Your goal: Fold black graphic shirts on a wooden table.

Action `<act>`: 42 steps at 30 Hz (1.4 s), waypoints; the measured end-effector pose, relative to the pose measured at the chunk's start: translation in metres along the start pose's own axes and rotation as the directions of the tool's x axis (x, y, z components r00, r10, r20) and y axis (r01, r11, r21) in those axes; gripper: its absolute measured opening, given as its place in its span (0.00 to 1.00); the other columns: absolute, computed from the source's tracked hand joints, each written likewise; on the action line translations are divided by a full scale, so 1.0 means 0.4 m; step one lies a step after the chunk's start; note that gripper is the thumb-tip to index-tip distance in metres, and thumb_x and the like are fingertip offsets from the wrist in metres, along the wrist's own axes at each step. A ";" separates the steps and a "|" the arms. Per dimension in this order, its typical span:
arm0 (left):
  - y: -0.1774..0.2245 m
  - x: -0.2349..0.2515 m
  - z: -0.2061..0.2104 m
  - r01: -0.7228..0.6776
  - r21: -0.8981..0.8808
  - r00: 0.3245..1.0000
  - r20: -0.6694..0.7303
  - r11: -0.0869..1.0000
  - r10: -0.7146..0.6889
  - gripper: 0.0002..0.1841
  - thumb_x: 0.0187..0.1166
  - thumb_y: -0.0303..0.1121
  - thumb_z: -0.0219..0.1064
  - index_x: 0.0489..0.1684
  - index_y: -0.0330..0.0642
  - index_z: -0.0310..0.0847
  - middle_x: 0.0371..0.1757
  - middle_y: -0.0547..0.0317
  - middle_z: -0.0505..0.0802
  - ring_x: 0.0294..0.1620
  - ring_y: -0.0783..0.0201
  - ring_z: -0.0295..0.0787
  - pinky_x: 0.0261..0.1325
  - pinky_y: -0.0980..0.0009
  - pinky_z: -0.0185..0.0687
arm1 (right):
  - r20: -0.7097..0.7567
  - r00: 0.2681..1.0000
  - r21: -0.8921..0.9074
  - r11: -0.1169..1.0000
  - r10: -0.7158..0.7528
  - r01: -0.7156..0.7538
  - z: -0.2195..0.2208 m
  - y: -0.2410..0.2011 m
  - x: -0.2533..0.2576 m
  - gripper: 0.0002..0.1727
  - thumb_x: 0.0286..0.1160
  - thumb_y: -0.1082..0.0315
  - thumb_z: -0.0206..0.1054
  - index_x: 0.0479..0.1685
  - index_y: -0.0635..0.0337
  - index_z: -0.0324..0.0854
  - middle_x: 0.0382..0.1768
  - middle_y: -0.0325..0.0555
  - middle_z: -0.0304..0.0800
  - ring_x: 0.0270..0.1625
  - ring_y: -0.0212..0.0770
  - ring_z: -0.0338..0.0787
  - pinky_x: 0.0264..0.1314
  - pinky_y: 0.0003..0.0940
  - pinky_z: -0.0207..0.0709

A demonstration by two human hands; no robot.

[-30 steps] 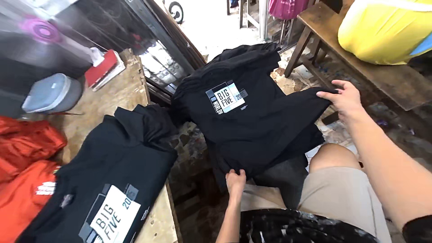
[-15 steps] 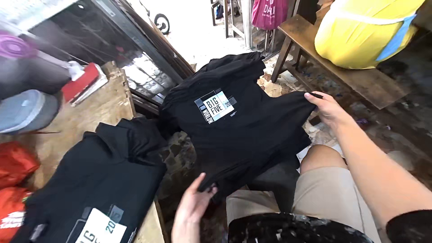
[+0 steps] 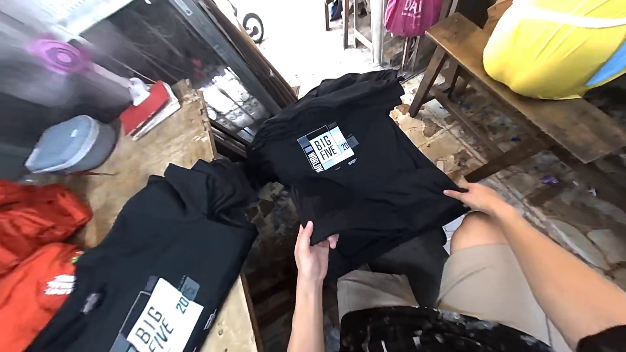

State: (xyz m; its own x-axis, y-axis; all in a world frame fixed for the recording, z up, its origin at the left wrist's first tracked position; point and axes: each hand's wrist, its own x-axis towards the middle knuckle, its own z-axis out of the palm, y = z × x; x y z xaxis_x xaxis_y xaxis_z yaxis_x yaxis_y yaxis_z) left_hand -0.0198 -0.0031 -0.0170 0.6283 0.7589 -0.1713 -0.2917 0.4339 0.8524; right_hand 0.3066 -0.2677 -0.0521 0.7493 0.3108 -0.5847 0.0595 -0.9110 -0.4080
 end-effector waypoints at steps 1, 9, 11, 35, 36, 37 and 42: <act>-0.036 -0.003 -0.021 0.010 0.075 0.999 -0.043 0.997 -0.007 0.20 0.90 0.42 0.45 0.69 0.42 0.73 0.47 0.48 0.93 0.41 0.58 0.93 0.46 0.59 0.92 | -0.069 0.998 0.025 1.000 0.001 0.001 0.012 0.013 -0.005 0.34 0.79 0.41 0.69 0.67 0.65 0.85 0.64 0.73 0.85 0.70 0.73 0.81 0.72 0.75 0.67; -0.128 -0.061 -0.216 0.250 0.952 0.838 -0.304 -0.175 -0.454 0.32 0.91 0.53 0.44 0.80 0.36 0.73 0.56 0.43 0.94 0.55 0.50 0.94 0.64 0.47 0.86 | -0.392 0.911 -0.118 0.989 -0.128 0.088 0.021 -0.036 -0.083 0.27 0.71 0.47 0.78 0.45 0.68 0.92 0.55 0.66 0.91 0.63 0.69 0.87 0.67 0.71 0.72; -0.048 -0.066 -0.188 0.321 0.921 0.774 -0.390 -0.221 -0.499 0.31 0.90 0.55 0.46 0.75 0.38 0.75 0.49 0.45 0.94 0.47 0.50 0.95 0.57 0.47 0.88 | -0.481 0.851 -0.030 0.974 -0.209 0.222 0.006 -0.036 -0.088 0.23 0.71 0.53 0.80 0.41 0.70 0.92 0.54 0.66 0.91 0.61 0.70 0.88 0.65 0.73 0.73; 0.127 -0.089 -0.075 0.355 0.372 0.823 -0.560 0.858 -0.097 0.23 0.94 0.44 0.50 0.73 0.33 0.73 0.58 0.45 0.88 0.48 0.57 0.90 0.49 0.61 0.88 | -0.432 0.901 0.555 0.799 0.039 0.232 -0.006 -0.069 -0.065 0.29 0.78 0.51 0.73 0.62 0.72 0.83 0.64 0.70 0.84 0.69 0.63 0.83 0.74 0.64 0.72; 0.134 -0.082 -0.067 0.352 0.402 0.825 -0.559 0.845 -0.078 0.24 0.94 0.46 0.50 0.70 0.33 0.76 0.50 0.47 0.91 0.40 0.60 0.90 0.42 0.63 0.88 | -0.437 0.898 0.459 0.871 0.048 0.177 0.026 -0.058 -0.061 0.30 0.76 0.50 0.75 0.57 0.74 0.86 0.64 0.75 0.82 0.70 0.70 0.81 0.73 0.70 0.70; 0.133 -0.078 -0.056 0.377 0.479 0.836 -0.544 0.793 -0.068 0.25 0.94 0.47 0.49 0.67 0.32 0.78 0.43 0.49 0.91 0.32 0.62 0.89 0.37 0.66 0.88 | -0.393 0.918 0.328 0.941 0.055 0.084 0.048 -0.047 -0.059 0.31 0.74 0.47 0.76 0.54 0.73 0.88 0.63 0.77 0.83 0.69 0.73 0.81 0.71 0.74 0.70; 0.133 -0.054 0.007 0.303 0.953 0.928 -0.292 0.012 -0.232 0.27 0.89 0.54 0.55 0.62 0.38 0.86 0.46 0.44 0.94 0.47 0.50 0.93 0.57 0.45 0.86 | -0.416 0.898 0.233 0.972 0.140 -0.043 0.015 -0.053 -0.073 0.30 0.71 0.48 0.78 0.53 0.70 0.89 0.60 0.74 0.87 0.67 0.73 0.85 0.68 0.75 0.73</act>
State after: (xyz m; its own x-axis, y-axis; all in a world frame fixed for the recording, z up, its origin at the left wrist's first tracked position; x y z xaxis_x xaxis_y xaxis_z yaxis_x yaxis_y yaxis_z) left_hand -0.0471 0.0022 0.0335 0.4398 0.7453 -0.5010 0.8743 -0.2277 0.4287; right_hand 0.2795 -0.2557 -0.0306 0.9561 0.0393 -0.2904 -0.1280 -0.8354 -0.5345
